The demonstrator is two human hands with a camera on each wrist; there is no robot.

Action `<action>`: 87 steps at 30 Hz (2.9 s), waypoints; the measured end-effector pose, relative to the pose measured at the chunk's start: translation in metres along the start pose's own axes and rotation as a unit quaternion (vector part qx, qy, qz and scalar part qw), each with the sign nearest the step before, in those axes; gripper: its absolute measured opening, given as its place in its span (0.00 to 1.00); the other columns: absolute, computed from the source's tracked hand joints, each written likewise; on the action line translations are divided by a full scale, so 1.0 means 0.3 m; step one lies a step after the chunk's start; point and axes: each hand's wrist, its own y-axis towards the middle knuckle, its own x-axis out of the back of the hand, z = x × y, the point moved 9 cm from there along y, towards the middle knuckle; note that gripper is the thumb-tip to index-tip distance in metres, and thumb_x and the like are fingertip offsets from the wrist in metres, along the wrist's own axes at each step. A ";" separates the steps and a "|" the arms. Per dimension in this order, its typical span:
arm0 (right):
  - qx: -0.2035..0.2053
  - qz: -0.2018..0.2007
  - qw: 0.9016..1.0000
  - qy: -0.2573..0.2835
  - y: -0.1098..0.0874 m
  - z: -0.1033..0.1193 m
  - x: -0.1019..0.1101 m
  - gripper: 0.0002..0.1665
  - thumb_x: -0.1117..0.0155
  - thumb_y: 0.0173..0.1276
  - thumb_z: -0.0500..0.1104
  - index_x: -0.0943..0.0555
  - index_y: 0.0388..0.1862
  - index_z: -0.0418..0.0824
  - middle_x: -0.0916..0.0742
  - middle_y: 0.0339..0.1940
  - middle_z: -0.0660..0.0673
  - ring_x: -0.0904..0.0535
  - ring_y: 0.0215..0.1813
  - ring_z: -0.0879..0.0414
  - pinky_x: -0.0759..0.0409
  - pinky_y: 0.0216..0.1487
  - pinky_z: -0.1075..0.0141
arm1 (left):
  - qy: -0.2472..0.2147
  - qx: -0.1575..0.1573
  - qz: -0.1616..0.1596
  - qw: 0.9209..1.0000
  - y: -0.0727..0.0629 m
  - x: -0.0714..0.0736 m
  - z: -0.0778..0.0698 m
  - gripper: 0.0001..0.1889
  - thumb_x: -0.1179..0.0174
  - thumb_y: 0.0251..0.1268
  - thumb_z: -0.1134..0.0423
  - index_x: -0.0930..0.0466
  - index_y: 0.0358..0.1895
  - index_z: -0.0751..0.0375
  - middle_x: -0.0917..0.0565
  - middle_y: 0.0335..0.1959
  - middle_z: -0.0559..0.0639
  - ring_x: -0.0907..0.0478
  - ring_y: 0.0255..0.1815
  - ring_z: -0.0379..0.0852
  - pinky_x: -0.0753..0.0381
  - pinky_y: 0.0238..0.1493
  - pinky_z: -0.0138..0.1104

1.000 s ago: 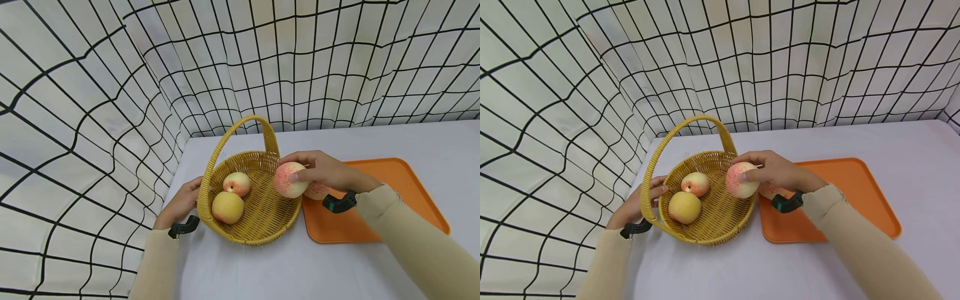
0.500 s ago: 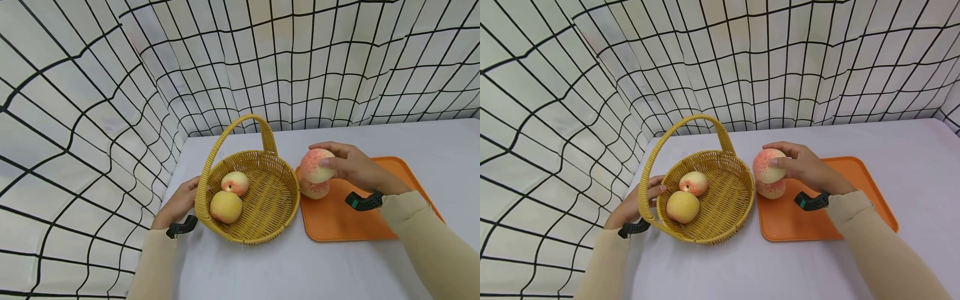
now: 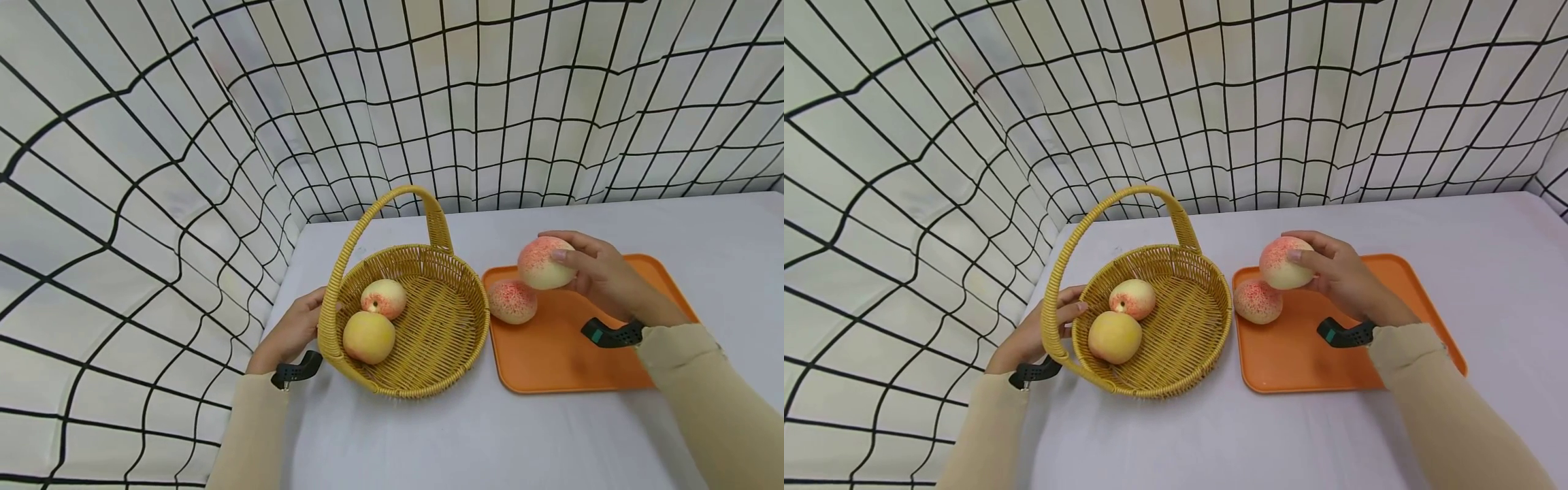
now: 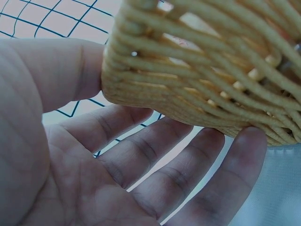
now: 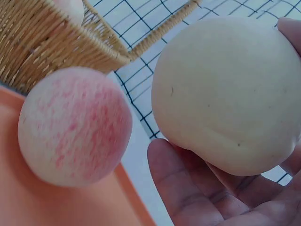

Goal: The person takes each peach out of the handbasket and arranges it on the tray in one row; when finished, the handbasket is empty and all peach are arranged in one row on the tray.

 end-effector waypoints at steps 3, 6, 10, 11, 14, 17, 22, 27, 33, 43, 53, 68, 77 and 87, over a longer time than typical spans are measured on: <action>-0.004 -0.011 1.000 -0.001 -0.011 -0.018 0.025 0.19 0.51 0.86 0.39 0.24 0.69 0.46 0.16 0.59 0.48 0.15 0.51 0.56 0.14 0.52 0.65 | -0.001 0.001 0.000 1.000 0.000 -0.001 0.000 0.22 0.47 0.84 0.57 0.26 0.71 0.65 0.18 0.49 0.58 0.18 0.42 0.45 0.15 0.42 0.38; -0.014 -0.023 1.000 -0.001 -0.022 -0.039 0.049 0.17 0.51 0.86 0.39 0.24 0.67 0.48 0.16 0.59 0.49 0.15 0.51 0.57 0.15 0.51 0.67 | -0.002 0.003 0.000 1.000 -0.001 -0.002 -0.001 0.21 0.47 0.84 0.57 0.26 0.71 0.65 0.18 0.49 0.57 0.18 0.42 0.45 0.15 0.42 0.37; -0.023 -0.041 0.999 -0.001 -0.033 -0.068 0.077 0.15 0.50 0.86 0.40 0.25 0.66 0.47 0.16 0.58 0.50 0.16 0.50 0.57 0.15 0.51 0.67 | -0.006 0.002 0.001 1.000 -0.002 -0.003 -0.003 0.21 0.48 0.84 0.59 0.26 0.70 0.65 0.18 0.48 0.56 0.18 0.42 0.45 0.15 0.42 0.37; -0.024 -0.045 0.999 0.001 -0.035 -0.075 0.083 0.15 0.50 0.86 0.40 0.25 0.66 0.47 0.16 0.57 0.50 0.16 0.50 0.58 0.15 0.50 0.67 | -0.007 0.001 0.002 1.000 -0.003 -0.003 -0.003 0.21 0.48 0.84 0.59 0.26 0.70 0.66 0.18 0.48 0.56 0.18 0.42 0.45 0.15 0.42 0.37; -0.021 -0.052 0.998 0.008 -0.040 -0.094 0.092 0.14 0.49 0.85 0.40 0.25 0.65 0.46 0.16 0.56 0.51 0.15 0.49 0.58 0.15 0.49 0.68 | -0.010 0.000 0.003 1.000 -0.004 -0.004 -0.004 0.21 0.48 0.84 0.59 0.27 0.70 0.66 0.18 0.47 0.56 0.18 0.42 0.44 0.15 0.42 0.37; -0.025 -0.062 0.998 0.018 -0.044 -0.115 0.100 0.13 0.48 0.85 0.40 0.25 0.63 0.45 0.15 0.54 0.51 0.16 0.47 0.59 0.15 0.47 0.69 | -0.008 0.000 0.003 1.000 -0.004 -0.003 -0.005 0.21 0.48 0.84 0.59 0.27 0.70 0.66 0.18 0.48 0.56 0.18 0.42 0.45 0.15 0.42 0.38; -0.042 -0.092 0.995 0.011 -0.052 -0.144 0.117 0.13 0.44 0.83 0.41 0.27 0.62 0.44 0.15 0.51 0.53 0.18 0.43 0.60 0.17 0.42 0.71 | -0.005 -0.002 0.003 1.000 -0.004 -0.005 -0.006 0.21 0.48 0.84 0.59 0.26 0.70 0.66 0.19 0.49 0.57 0.18 0.42 0.45 0.15 0.42 0.38; -0.058 -0.124 0.991 -0.004 -0.059 -0.160 0.139 0.14 0.41 0.82 0.44 0.28 0.62 0.46 0.17 0.52 0.54 0.21 0.44 0.60 0.19 0.42 0.73 | -0.004 -0.002 0.003 1.000 -0.005 -0.006 -0.009 0.21 0.48 0.84 0.59 0.26 0.70 0.66 0.19 0.49 0.58 0.18 0.42 0.45 0.15 0.42 0.38; -0.070 -0.134 0.985 -0.085 -0.066 -0.173 0.154 0.17 0.42 0.83 0.49 0.28 0.66 0.52 0.19 0.55 0.59 0.22 0.50 0.63 0.20 0.46 0.74 | -0.007 -0.001 0.003 1.000 -0.006 -0.005 -0.011 0.21 0.48 0.84 0.59 0.27 0.70 0.66 0.19 0.47 0.57 0.18 0.41 0.44 0.15 0.41 0.37; -0.073 -0.134 0.983 -0.100 -0.070 -0.185 0.145 0.17 0.41 0.82 0.49 0.26 0.66 0.53 0.18 0.54 0.61 0.22 0.49 0.64 0.19 0.46 0.74 | -0.007 0.003 0.001 1.000 -0.009 -0.006 -0.012 0.21 0.48 0.84 0.59 0.27 0.71 0.65 0.18 0.48 0.56 0.18 0.41 0.44 0.15 0.40 0.37; -0.093 -0.149 0.978 -0.110 -0.073 -0.203 0.143 0.21 0.39 0.81 0.52 0.27 0.67 0.50 0.18 0.53 0.61 0.22 0.47 0.64 0.19 0.43 0.73 | -0.001 0.003 -0.003 1.000 -0.009 0.001 -0.006 0.21 0.47 0.83 0.60 0.27 0.71 0.66 0.18 0.49 0.58 0.18 0.42 0.44 0.15 0.42 0.37; -0.108 -0.172 0.954 -0.223 -0.077 -0.210 0.144 0.42 0.38 0.79 0.58 0.36 0.80 0.37 0.22 0.58 0.50 0.27 0.50 0.60 0.21 0.42 0.73 | 0.003 0.005 0.003 1.000 -0.007 -0.008 -0.009 0.22 0.48 0.84 0.57 0.27 0.72 0.63 0.19 0.57 0.65 0.18 0.47 0.47 0.15 0.46 0.39; -0.117 -0.145 0.937 -0.294 -0.097 -0.180 0.141 0.42 0.38 0.78 0.61 0.34 0.79 0.37 0.23 0.67 0.36 0.27 0.55 0.55 0.23 0.47 0.74 | 0.004 0.004 0.002 1.000 -0.006 -0.005 -0.011 0.23 0.47 0.83 0.58 0.28 0.73 0.65 0.19 0.56 0.65 0.18 0.46 0.46 0.15 0.45 0.38; -0.122 -0.131 0.932 -0.316 -0.113 -0.172 0.159 0.42 0.36 0.77 0.61 0.33 0.80 0.40 0.23 0.70 0.37 0.29 0.62 0.50 0.24 0.48 0.76 | 0.006 0.004 0.000 1.000 -0.006 -0.004 -0.010 0.23 0.48 0.84 0.58 0.29 0.74 0.63 0.19 0.57 0.65 0.18 0.47 0.46 0.15 0.45 0.38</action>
